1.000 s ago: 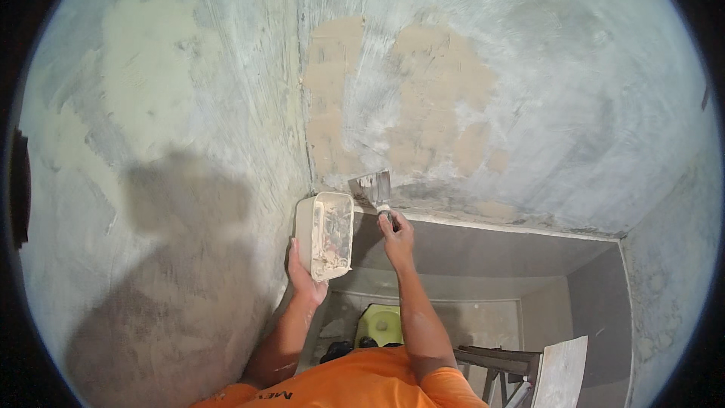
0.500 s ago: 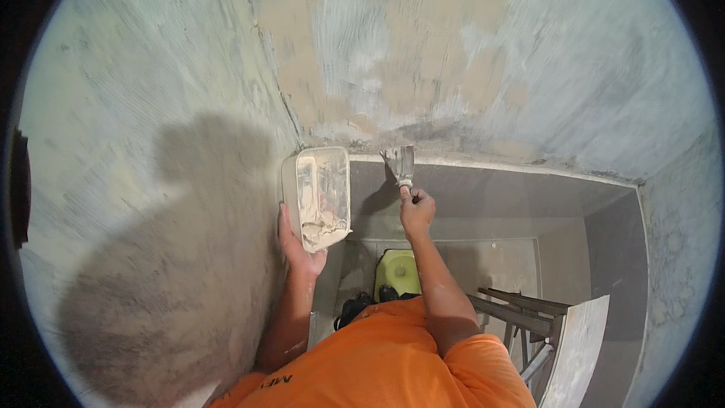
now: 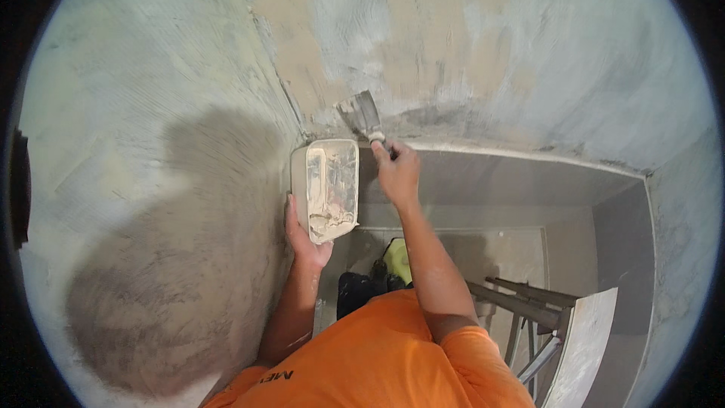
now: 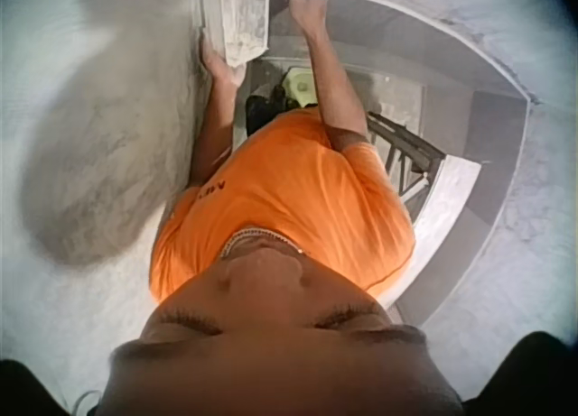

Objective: The person patches a wall by scooping plaster from a container with a putty knife and spreading it over a damaged area of the wall.

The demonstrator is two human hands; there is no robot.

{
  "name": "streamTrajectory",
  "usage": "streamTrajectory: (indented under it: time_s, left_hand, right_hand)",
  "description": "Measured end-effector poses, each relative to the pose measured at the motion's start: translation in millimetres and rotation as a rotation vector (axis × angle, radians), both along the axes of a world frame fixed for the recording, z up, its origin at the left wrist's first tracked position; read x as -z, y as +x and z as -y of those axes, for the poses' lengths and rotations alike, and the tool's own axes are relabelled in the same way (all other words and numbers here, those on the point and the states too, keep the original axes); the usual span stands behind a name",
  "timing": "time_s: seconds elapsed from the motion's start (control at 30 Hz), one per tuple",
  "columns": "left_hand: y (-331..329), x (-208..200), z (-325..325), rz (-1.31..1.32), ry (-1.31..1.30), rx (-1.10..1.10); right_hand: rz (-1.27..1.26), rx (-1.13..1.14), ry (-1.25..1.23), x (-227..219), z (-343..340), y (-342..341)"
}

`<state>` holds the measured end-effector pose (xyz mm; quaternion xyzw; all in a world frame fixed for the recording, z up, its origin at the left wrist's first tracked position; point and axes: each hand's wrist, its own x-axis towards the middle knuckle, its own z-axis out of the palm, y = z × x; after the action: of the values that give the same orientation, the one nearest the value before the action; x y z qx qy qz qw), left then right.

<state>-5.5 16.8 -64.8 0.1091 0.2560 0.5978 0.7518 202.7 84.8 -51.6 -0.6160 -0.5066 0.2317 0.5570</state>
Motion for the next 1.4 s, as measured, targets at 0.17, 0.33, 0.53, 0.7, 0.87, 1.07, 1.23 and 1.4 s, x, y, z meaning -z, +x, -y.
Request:
streamTrajectory:
  time_s: [0.17, 0.33, 0.53, 0.7, 0.87, 1.07, 1.23, 1.4]
  left_hand:
    - [-6, 3, 3, 0.001, -0.011, 0.013]
    - [-2, 15, -10, 0.014, 0.039, 0.027]
    - [0, 5, -3, 0.007, -0.022, 0.073]
    - [-4, 1, -7, 0.000, -0.038, 0.072]
    - [-10, 7, -10, -0.031, 0.068, 0.087]
    - [1, -9, 3, 0.033, 0.022, -0.025]
    - [-1, -19, 2, 0.050, 0.014, 0.069]
    - [-3, -26, 4, 0.022, -0.022, 0.067]
  right_hand:
    - [0.153, 0.298, -0.266, 41, 10, 28]
    - [0.150, 0.374, -0.285, 78, 53, 70]
    - [0.063, 0.260, -0.231, 37, 67, 43]
    - [-0.428, 0.056, -0.078, -18, 24, 23]
    - [-0.456, 0.180, -0.169, 46, 9, 54]
    - [-0.379, 0.281, -0.251, 88, 71, 65]
    - [-0.206, 0.193, -0.147, 41, 72, 43]
    - [-0.088, 0.096, -0.058, -32, 36, 18]
